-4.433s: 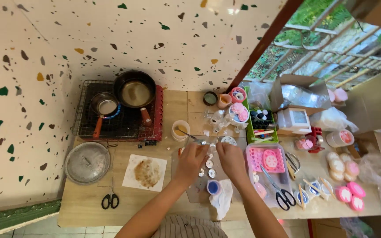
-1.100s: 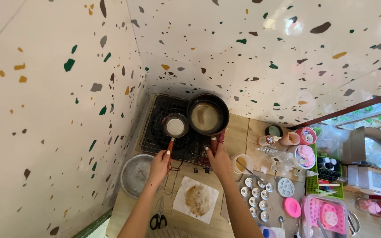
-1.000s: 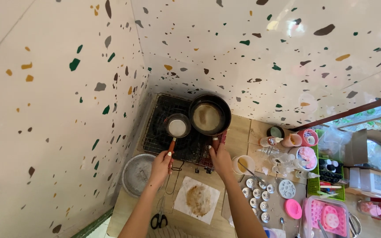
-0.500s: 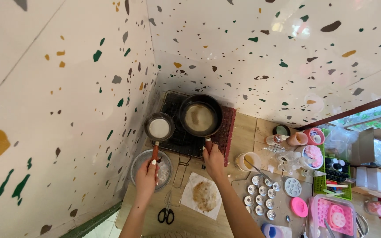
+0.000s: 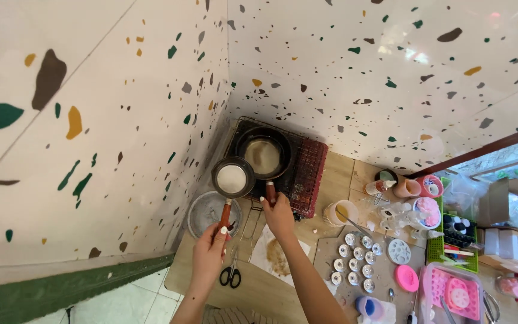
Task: Preparing wicks and pouring melted wax into molds to create candles at a workshop table.
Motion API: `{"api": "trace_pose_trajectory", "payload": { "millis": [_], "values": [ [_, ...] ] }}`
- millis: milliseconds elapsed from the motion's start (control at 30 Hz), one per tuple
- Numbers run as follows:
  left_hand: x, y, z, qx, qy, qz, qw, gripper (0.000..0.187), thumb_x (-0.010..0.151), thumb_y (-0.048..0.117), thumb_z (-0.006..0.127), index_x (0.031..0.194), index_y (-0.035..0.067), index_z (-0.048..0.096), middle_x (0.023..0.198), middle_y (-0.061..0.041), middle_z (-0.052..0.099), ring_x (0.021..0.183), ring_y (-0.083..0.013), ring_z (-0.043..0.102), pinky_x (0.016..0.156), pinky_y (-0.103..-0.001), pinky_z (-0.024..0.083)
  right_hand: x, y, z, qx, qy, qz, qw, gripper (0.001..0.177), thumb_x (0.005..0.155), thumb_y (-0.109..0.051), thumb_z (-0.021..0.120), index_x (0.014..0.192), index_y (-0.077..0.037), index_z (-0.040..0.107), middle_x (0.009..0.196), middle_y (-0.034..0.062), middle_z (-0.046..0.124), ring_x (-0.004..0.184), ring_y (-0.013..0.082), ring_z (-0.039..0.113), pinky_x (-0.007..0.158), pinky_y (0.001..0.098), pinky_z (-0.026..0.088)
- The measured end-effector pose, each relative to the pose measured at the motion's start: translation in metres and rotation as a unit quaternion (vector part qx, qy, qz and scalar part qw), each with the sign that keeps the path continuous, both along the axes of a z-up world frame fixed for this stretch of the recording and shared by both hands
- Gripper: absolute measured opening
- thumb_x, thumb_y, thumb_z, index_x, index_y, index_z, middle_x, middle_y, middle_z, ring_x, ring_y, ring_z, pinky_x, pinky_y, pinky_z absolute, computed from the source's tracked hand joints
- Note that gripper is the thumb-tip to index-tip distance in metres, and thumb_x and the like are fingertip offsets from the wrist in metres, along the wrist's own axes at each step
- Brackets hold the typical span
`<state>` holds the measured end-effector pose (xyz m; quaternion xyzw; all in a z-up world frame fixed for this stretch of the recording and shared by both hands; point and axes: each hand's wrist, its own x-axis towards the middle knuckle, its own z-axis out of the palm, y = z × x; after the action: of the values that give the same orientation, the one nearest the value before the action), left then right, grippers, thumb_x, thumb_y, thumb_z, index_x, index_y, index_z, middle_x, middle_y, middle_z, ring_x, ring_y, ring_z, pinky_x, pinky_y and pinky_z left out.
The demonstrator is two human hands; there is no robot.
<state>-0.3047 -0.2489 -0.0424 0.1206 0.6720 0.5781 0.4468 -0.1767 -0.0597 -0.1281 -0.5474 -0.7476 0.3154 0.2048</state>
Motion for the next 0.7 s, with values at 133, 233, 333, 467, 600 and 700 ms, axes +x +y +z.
{"api": "trace_pose_trajectory", "payload": {
  "millis": [133, 233, 333, 467, 600, 700],
  "values": [
    [0.044, 0.002, 0.019, 0.020, -0.069, -0.029, 0.997, 0.037, 0.101, 0.030, 0.057, 0.124, 0.002, 0.068, 0.078, 0.001, 0.060, 0.057, -0.0064, 0.045, 0.045, -0.024, 0.038, 0.053, -0.049, 0.022, -0.157, 0.217, -0.026, 0.963, 0.041, 0.102, -0.034, 0.057, 0.113, 0.003, 0.072, 0.096, 0.0163, 0.075, 0.081, 0.0239, 0.069, 0.075, 0.0412, 0.055],
    [0.096, 0.000, 0.039, 0.071, -0.125, -0.055, 0.988, 0.036, 0.101, 0.029, 0.057, 0.122, 0.001, 0.069, 0.074, 0.000, 0.060, 0.056, -0.0067, 0.044, 0.043, -0.024, 0.036, 0.083, -0.111, 0.123, -0.263, 0.407, 0.012, 0.875, 0.046, 0.103, -0.035, 0.050, 0.124, 0.000, 0.070, 0.114, 0.0043, 0.076, 0.093, 0.0098, 0.068, 0.080, 0.0295, 0.052],
    [0.157, -0.009, 0.054, 0.095, -0.180, -0.089, 0.975, 0.035, 0.099, 0.028, 0.058, 0.120, 0.002, 0.070, 0.070, -0.001, 0.057, 0.051, -0.0081, 0.043, 0.041, -0.023, 0.035, 0.123, -0.139, 0.158, -0.390, 0.477, -0.053, 0.786, 0.043, 0.098, -0.037, 0.050, 0.116, -0.005, 0.073, 0.095, 0.0054, 0.074, 0.059, 0.0133, 0.056, 0.055, 0.0318, 0.052],
    [0.233, -0.037, 0.051, 0.106, -0.223, -0.141, 0.959, 0.036, 0.101, 0.029, 0.060, 0.115, -0.002, 0.071, 0.070, -0.002, 0.055, 0.052, -0.0080, 0.045, 0.040, -0.024, 0.035, 0.207, -0.168, 0.158, -0.365, 0.440, -0.110, 0.813, 0.039, 0.098, -0.031, 0.055, 0.106, 0.003, 0.071, 0.090, 0.0085, 0.075, 0.052, 0.0144, 0.051, 0.043, 0.0309, 0.042],
    [0.295, -0.066, 0.043, 0.102, -0.174, -0.267, 0.942, 0.035, 0.099, 0.029, 0.064, 0.101, -0.005, 0.071, 0.078, -0.005, 0.066, 0.053, -0.0092, 0.056, 0.039, -0.026, 0.042, 0.302, -0.193, 0.138, -0.355, 0.427, -0.110, 0.825, 0.039, 0.103, -0.031, 0.052, 0.099, 0.003, 0.071, 0.078, 0.0091, 0.067, 0.052, 0.0123, 0.051, 0.042, 0.0284, 0.042],
    [0.340, -0.097, 0.012, 0.068, -0.131, -0.320, 0.936, 0.037, 0.099, 0.030, 0.063, 0.091, -0.006, 0.072, 0.077, -0.008, 0.068, 0.051, -0.0105, 0.058, 0.038, -0.026, 0.042, 0.363, -0.215, 0.138, -0.352, 0.426, -0.165, 0.817, 0.035, 0.102, -0.028, 0.048, 0.098, 0.003, 0.065, 0.082, 0.0079, 0.068, 0.062, 0.0131, 0.058, 0.051, 0.0296, 0.049]
  ]
}}
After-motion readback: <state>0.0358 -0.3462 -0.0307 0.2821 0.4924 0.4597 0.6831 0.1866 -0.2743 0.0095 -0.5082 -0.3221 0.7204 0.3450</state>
